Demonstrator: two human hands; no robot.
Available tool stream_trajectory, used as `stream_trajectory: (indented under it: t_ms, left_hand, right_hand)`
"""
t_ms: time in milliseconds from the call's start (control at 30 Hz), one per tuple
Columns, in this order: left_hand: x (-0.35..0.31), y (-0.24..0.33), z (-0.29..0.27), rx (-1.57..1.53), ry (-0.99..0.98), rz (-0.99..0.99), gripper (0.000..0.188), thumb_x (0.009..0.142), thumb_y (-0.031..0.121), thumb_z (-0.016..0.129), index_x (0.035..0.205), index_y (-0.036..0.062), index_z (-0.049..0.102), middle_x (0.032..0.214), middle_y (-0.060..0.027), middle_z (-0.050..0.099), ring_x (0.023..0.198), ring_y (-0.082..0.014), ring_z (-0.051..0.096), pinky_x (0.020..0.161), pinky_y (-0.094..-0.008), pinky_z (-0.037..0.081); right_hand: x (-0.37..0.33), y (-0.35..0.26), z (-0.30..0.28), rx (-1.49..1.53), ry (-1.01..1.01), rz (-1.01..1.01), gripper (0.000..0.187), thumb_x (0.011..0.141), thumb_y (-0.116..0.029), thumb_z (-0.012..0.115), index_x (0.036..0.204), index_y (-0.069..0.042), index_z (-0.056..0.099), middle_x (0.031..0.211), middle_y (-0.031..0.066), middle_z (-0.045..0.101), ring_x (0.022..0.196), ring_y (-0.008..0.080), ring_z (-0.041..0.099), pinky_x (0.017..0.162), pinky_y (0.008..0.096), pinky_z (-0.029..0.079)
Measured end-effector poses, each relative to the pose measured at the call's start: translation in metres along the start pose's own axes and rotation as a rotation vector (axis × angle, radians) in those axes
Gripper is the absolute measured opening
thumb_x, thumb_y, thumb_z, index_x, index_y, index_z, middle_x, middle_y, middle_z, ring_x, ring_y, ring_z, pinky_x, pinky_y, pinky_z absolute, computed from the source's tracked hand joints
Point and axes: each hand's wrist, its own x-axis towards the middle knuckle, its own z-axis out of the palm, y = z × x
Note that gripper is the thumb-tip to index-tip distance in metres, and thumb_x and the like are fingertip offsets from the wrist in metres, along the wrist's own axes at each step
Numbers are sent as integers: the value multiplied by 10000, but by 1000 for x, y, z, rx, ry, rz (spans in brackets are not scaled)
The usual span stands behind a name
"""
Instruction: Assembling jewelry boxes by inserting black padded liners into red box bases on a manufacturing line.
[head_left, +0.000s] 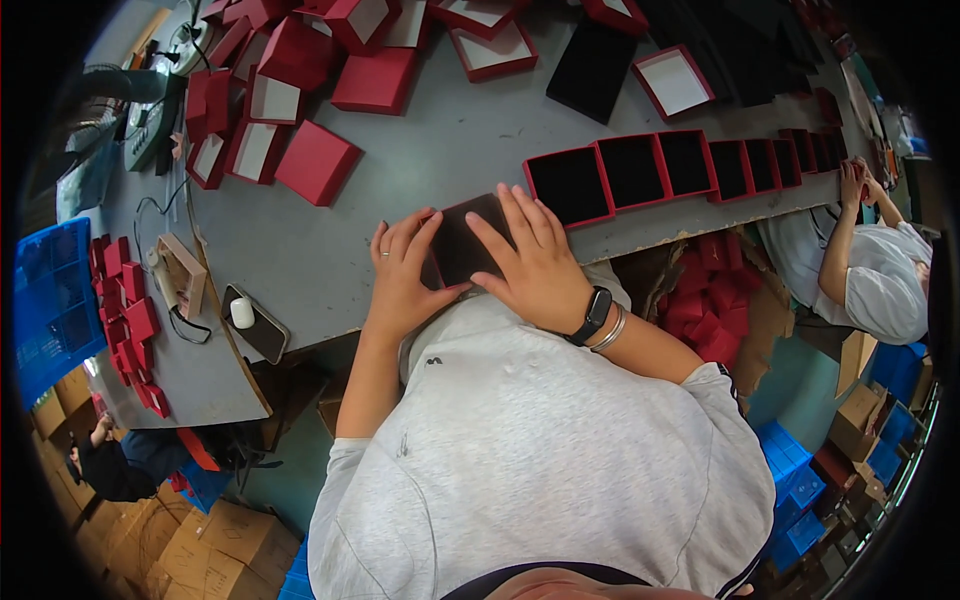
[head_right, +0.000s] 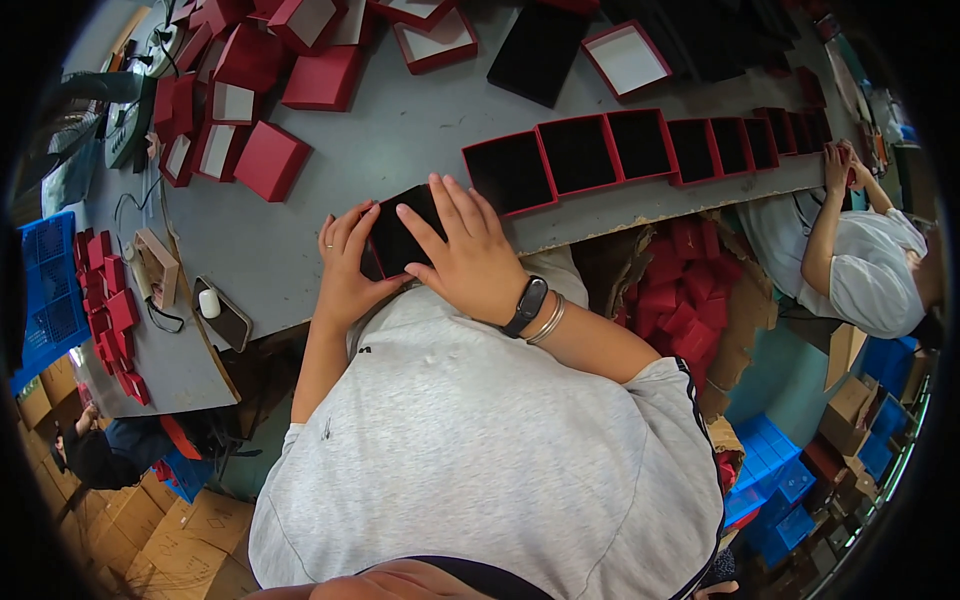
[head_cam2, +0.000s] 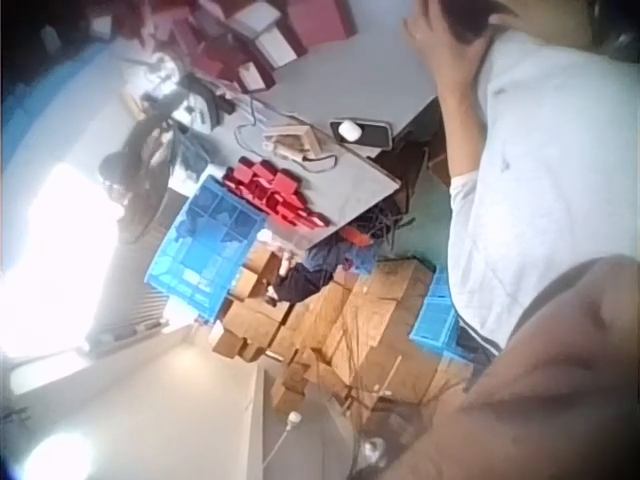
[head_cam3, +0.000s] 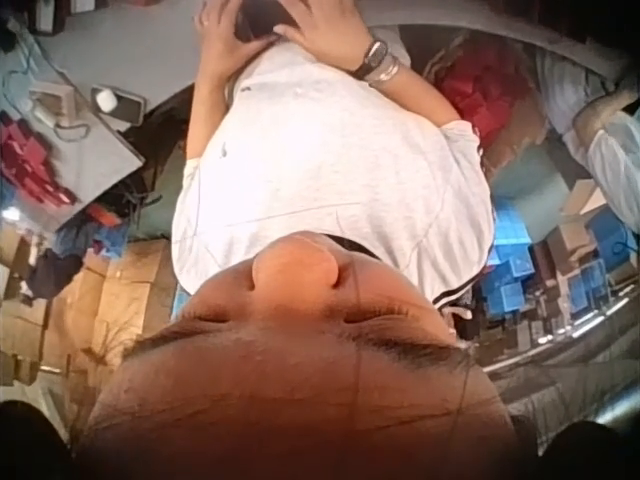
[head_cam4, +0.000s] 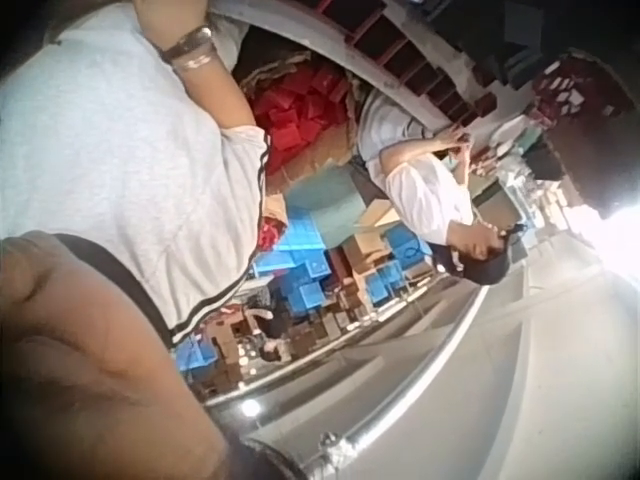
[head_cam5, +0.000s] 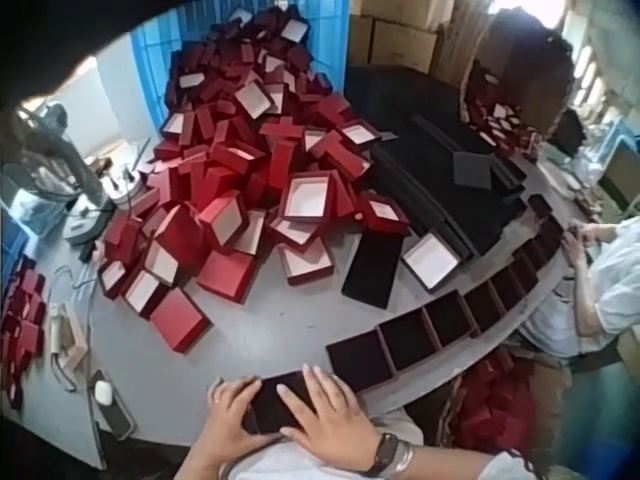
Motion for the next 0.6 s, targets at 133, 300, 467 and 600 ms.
stream_trajectory:
  t_ms: [133,300,467,600]
  left_hand:
    - [1,1,0,38,-2,18,961,580,295,926,1433,116,522,1483,-98,475,1341,-310,456,1198,-553,194]
    - [1,-1,0,24,14,18,962,597,297,925,1443,115,506,1491,-108,468,1348,-311,459,1195,-555,203]
    - [1,-2,2,-21,54,-22,959,614,293,924,1449,106,493,1500,-119,460,1378,-310,444,1201,-543,208]
    - [2,-1,1,-35,53,-52,954,622,287,922,1451,101,488,1505,-129,456,1390,-311,435,1205,-534,209]
  right_hand:
    - [-7,5,-6,47,33,-20,604,891,-278,711,1425,-62,527,1488,152,497,1410,316,401,1155,492,330]
    - [-19,9,0,21,-104,-108,526,899,-233,693,1362,-13,576,1510,118,490,1406,272,428,1164,490,320]
    - [-15,6,2,-79,-202,-140,595,932,-331,653,1422,-18,528,1563,165,422,1490,266,341,1219,508,218]
    - [-13,7,4,-114,-224,-159,622,935,-365,651,1437,-25,514,1567,184,409,1501,264,324,1224,541,178]
